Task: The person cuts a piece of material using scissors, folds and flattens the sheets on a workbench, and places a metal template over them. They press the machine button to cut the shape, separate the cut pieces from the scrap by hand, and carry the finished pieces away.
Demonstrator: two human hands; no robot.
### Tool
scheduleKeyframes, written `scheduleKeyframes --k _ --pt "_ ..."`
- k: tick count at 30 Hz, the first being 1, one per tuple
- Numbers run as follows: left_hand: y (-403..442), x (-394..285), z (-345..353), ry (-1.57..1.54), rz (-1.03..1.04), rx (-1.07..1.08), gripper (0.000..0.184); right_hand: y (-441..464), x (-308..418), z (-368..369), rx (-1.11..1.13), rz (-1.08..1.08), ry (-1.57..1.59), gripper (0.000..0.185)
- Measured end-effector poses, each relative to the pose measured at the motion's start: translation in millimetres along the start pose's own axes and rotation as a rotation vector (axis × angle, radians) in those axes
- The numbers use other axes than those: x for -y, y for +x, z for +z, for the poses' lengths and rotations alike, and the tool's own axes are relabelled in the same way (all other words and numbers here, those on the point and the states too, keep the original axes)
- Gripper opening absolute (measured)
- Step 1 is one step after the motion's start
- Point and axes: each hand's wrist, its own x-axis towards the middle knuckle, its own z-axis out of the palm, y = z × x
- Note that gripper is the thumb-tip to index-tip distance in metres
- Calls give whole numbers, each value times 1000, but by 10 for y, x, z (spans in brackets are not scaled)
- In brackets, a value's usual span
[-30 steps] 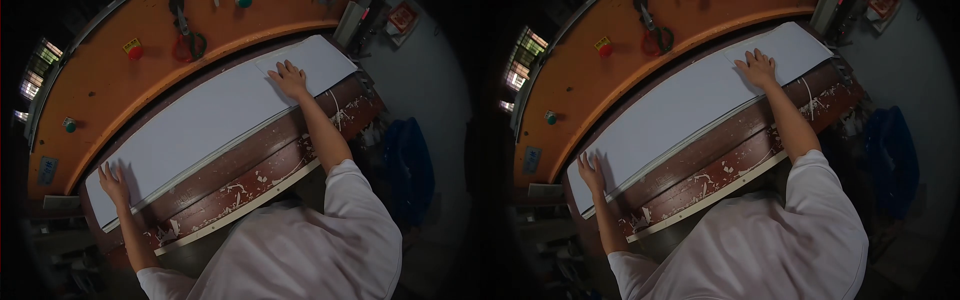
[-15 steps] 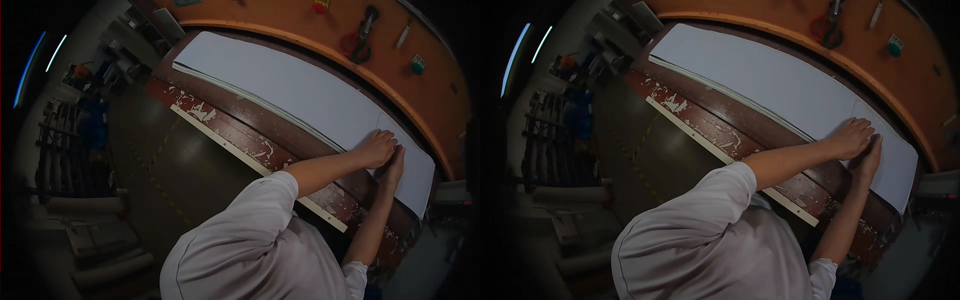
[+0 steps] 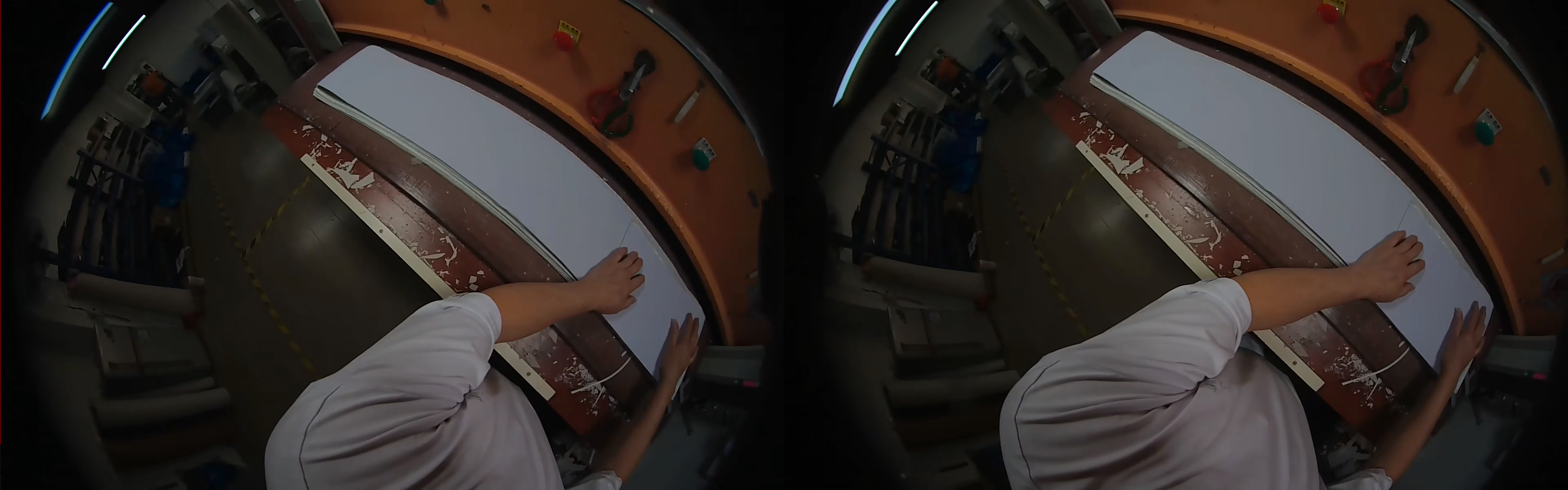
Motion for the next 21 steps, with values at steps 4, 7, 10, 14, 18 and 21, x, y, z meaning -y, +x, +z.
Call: scheduleKeyframes --k 4,7,10,14,18,21 --pt "-21 45 151 -38 12 -68 50 41 -370 497 89 -17 173 53" --pt "-16 56 265 -50 -13 -32 53 3 -332 448 77 7 182 54" --pt "10 103 234 -46 -31 -8 54 -28 -467 590 26 87 333 54" --pt "8 49 228 -42 -38 9 53 -40 -595 580 17 31 371 48" --pt "51 10 -94 -58 -10 81 46 -175 -406 68 35 46 306 45" --pt "120 -65 -9 21 -47 185 49 -201 -754 80 120 40 431 45"
